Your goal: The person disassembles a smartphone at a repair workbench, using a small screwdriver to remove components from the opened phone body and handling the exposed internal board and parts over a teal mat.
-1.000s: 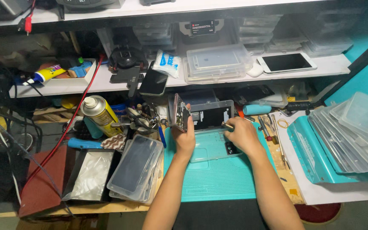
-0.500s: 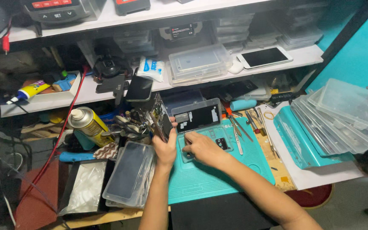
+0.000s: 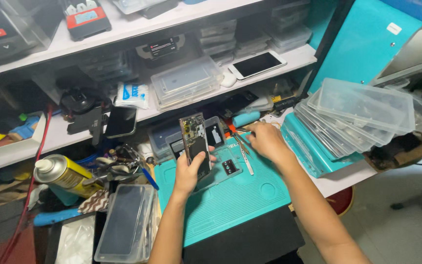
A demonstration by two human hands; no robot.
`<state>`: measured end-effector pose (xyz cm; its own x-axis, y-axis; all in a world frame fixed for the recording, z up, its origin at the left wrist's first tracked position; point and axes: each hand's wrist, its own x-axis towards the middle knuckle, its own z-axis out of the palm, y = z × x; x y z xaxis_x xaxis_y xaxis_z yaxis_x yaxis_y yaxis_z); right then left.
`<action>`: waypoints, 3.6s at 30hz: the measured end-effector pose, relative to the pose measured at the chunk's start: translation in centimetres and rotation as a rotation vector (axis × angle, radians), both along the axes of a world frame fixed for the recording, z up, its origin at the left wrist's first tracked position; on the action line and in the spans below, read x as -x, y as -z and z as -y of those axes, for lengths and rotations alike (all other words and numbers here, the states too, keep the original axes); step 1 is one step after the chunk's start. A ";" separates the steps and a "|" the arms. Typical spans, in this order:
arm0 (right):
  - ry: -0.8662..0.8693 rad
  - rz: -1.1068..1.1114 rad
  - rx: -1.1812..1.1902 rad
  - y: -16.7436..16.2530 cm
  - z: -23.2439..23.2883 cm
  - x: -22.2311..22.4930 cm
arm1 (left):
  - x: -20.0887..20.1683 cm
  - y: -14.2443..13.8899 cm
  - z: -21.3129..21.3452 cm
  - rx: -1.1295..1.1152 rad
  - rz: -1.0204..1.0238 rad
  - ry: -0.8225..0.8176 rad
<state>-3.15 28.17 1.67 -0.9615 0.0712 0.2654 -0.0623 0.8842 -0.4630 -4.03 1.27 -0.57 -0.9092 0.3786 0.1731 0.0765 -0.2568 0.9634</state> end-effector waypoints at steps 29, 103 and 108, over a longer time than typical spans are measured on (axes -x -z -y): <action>0.033 0.046 0.358 0.2 1.8 -0.9 | -0.6 -0.8 0.8 -0.610 0.362 0.049; -0.401 -0.672 0.492 -0.5 9.4 -2.4 | 0.2 0.6 1.2 -0.571 0.115 -0.145; -0.388 -0.579 0.456 -0.7 7.5 -1.1 | 0.0 -0.1 1.6 -0.604 0.153 0.012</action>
<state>-2.04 20.68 2.36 -0.6602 -0.0173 0.7509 -0.6627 0.4841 -0.5714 -4.08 -0.36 -0.51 -0.9371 0.2646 0.2277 -0.0573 -0.7600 0.6473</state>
